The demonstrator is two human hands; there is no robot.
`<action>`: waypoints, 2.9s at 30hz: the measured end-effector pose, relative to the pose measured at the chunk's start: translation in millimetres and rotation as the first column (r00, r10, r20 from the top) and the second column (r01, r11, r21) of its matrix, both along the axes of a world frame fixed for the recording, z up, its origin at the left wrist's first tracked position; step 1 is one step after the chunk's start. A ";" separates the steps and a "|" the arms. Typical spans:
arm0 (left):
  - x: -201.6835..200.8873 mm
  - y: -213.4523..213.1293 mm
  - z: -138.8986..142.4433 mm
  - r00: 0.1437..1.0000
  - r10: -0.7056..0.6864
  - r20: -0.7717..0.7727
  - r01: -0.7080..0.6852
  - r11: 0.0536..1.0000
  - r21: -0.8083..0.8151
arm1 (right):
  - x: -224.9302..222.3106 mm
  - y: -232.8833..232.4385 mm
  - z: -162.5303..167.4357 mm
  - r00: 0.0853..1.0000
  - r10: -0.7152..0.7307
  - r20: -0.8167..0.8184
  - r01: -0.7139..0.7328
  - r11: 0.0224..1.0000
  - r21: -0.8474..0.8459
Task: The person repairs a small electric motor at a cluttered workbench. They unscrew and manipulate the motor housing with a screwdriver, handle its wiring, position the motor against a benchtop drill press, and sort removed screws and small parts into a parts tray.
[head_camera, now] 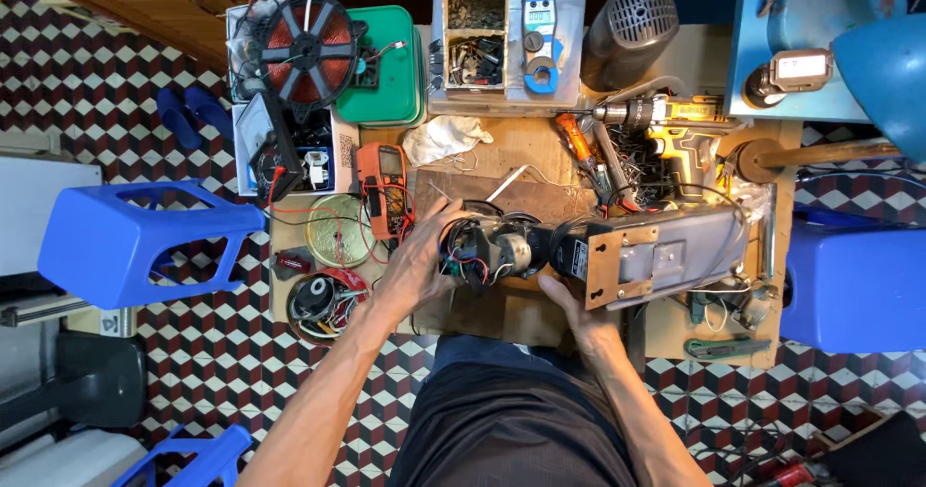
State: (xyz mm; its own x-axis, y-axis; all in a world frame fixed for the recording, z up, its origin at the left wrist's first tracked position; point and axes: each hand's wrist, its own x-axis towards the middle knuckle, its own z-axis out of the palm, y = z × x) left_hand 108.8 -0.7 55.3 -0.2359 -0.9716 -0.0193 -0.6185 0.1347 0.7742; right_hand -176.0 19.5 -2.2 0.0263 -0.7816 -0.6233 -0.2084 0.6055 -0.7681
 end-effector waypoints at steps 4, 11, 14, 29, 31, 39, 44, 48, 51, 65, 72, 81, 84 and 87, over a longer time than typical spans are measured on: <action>4.9 -4.3 0.7 0.998 -0.056 -0.034 0.057 0.998 0.008 | -16.3 1.9 38.1 0.833 0.430 -0.348 -0.420 0.901 0.110; 18.3 -26.4 -4.0 0.973 -0.226 -0.040 0.228 0.973 0.045 | -40.9 27.9 153.0 0.822 0.401 -0.403 -0.560 0.695 -0.450; 22.4 -32.2 -8.4 0.962 -0.271 -0.007 0.271 0.960 0.065 | -36.3 14.3 166.3 0.730 0.179 -0.659 -0.657 0.449 -0.606; 18.1 -0.1 11.5 0.975 0.220 0.018 -0.219 0.975 -0.043 | -4.7 -20.4 159.1 0.702 0.124 -0.702 -0.695 0.336 -0.636; 9.6 22.5 3.6 0.890 0.438 -0.130 -0.436 0.899 0.044 | -3.3 -20.3 151.3 0.677 0.112 -0.727 -0.707 0.370 -0.602; -71.6 45.7 -9.9 0.626 0.632 -0.458 -0.693 0.720 0.046 | -10.8 -12.0 150.4 0.697 0.122 -0.707 -0.699 0.337 -0.631; -99.5 19.8 -1.4 0.779 0.601 -0.180 -0.624 0.772 -0.123 | -40.8 -20.1 151.6 0.779 0.198 -0.595 -0.627 0.260 -0.734; -111.0 26.9 19.5 0.569 0.741 -0.356 -0.716 0.660 0.230 | -79.2 -22.9 149.7 0.857 0.180 -0.483 -0.510 0.424 -0.748; -119.8 20.1 20.4 0.467 0.775 -0.425 -0.737 0.607 0.297 | -105.7 -34.5 143.7 0.876 0.089 -0.474 -0.431 0.585 -0.687; -65.6 -15.9 50.9 0.667 0.696 -0.266 -0.702 0.707 0.090 | -149.0 -144.9 50.0 0.718 0.002 -0.696 -0.288 0.912 -0.293; -125.9 -23.6 66.1 0.896 0.426 0.129 -0.407 0.901 -0.152 | -160.8 -206.8 -28.0 0.643 0.271 -0.717 -0.382 0.924 0.007; -143.0 -24.3 46.8 0.879 0.451 0.154 -0.416 0.884 -0.212 | -233.2 -228.3 -17.1 0.675 0.596 -0.436 -0.496 0.803 0.330; -142.7 -21.7 44.6 0.882 0.447 0.149 -0.413 0.886 -0.212 | -269.9 -204.9 -3.7 0.842 0.509 -0.180 -0.435 0.837 0.331; -140.2 -20.7 44.4 0.879 0.449 0.158 -0.411 0.884 -0.222 | -299.0 -180.2 11.5 0.950 0.309 -0.041 -0.277 0.897 0.346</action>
